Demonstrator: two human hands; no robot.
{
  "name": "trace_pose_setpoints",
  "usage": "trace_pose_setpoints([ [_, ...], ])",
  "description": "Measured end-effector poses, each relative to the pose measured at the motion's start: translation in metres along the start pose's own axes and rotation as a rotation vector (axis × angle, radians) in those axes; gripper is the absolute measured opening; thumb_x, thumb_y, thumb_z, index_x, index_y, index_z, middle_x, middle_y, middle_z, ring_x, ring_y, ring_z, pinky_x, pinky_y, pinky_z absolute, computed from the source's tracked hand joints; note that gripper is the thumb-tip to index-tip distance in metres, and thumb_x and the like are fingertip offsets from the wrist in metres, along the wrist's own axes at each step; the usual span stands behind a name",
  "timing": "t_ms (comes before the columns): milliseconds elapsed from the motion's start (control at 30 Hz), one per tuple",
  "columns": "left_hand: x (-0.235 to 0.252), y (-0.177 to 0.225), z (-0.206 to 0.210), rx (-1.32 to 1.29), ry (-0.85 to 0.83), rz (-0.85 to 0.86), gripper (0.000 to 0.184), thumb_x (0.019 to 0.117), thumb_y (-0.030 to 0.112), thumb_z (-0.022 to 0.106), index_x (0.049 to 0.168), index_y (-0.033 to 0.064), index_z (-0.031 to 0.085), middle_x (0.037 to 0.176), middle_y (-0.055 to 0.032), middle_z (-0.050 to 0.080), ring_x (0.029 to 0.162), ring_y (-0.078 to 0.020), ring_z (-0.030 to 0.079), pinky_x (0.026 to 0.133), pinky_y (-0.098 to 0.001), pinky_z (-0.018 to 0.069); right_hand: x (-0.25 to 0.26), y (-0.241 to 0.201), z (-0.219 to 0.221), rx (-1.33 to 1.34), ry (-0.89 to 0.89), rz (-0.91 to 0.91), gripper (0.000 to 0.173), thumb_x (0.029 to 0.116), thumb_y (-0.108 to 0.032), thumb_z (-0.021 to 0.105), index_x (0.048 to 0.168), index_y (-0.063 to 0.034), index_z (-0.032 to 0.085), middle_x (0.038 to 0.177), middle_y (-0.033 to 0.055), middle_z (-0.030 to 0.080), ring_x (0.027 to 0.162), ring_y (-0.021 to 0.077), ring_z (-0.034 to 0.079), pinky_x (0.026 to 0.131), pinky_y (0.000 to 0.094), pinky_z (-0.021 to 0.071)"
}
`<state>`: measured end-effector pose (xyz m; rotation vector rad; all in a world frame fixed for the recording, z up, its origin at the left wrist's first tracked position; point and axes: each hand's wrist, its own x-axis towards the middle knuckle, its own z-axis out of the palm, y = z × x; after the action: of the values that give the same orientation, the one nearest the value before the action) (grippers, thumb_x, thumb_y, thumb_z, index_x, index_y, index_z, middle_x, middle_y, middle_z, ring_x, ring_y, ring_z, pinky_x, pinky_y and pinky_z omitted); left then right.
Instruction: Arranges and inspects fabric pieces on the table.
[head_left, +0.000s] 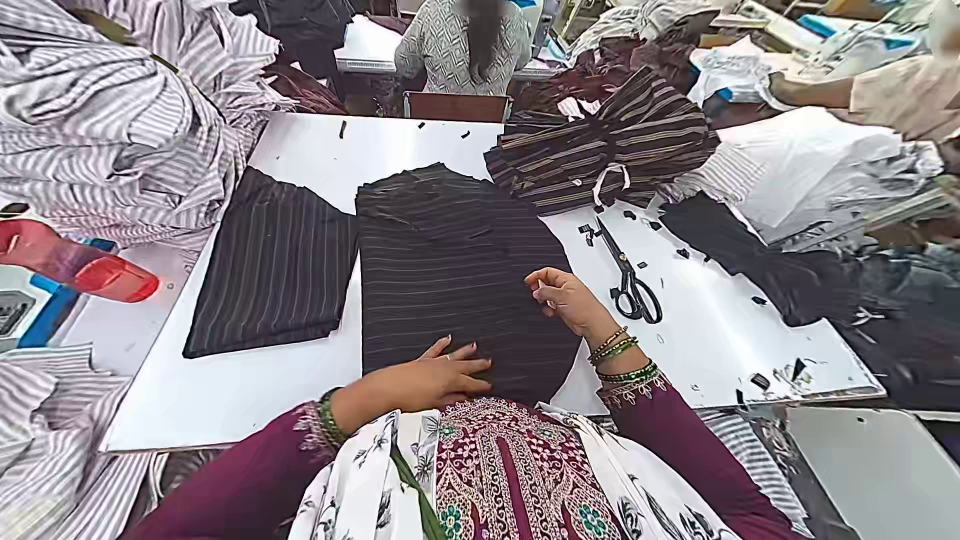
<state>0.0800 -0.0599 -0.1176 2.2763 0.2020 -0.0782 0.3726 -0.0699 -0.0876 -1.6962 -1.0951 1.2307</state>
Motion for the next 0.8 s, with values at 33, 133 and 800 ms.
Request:
trace_pose_setpoints([
  [33,-0.006,0.000,-0.015,-0.094,-0.024,0.044,0.034,0.1018,0.010,0.055,0.133,0.0046,0.068,0.145,-0.0167,0.060,0.143,-0.0381,0.048,0.118,-0.0684,0.0240,0.005,0.001,-0.004,-0.013,0.024,0.005,0.014,0.0977,0.005,0.052,0.107,-0.0007,0.062,0.081,-0.0002,0.055,0.061,0.0040,0.050,0.053,0.0173,0.0399],
  [133,0.006,-0.003,-0.067,-0.045,0.207,0.022,0.026,0.1030,0.013,0.055,0.117,0.0016,0.074,0.113,-0.0144,0.074,0.108,-0.0255,0.070,0.099,-0.0467,0.0525,0.038,-0.007,-0.001,-0.112,0.140,-0.111,0.011,0.0920,0.007,0.063,0.088,-0.0020,0.057,0.071,0.0016,0.050,0.058,0.0074,0.044,0.054,0.0234,0.0369],
  [800,0.089,-0.121,-0.099,0.072,0.920,-0.314,0.008,0.0871,0.002,0.065,0.081,-0.0018,0.069,0.134,-0.0174,0.065,0.146,-0.0350,0.042,0.122,-0.0606,0.0186,0.141,0.007,0.008,-0.582,0.305,-0.646,0.015,0.0915,0.003,0.061,0.099,0.0038,0.074,0.109,0.0241,0.067,0.103,0.0369,0.066,0.089,0.0505,0.0546],
])
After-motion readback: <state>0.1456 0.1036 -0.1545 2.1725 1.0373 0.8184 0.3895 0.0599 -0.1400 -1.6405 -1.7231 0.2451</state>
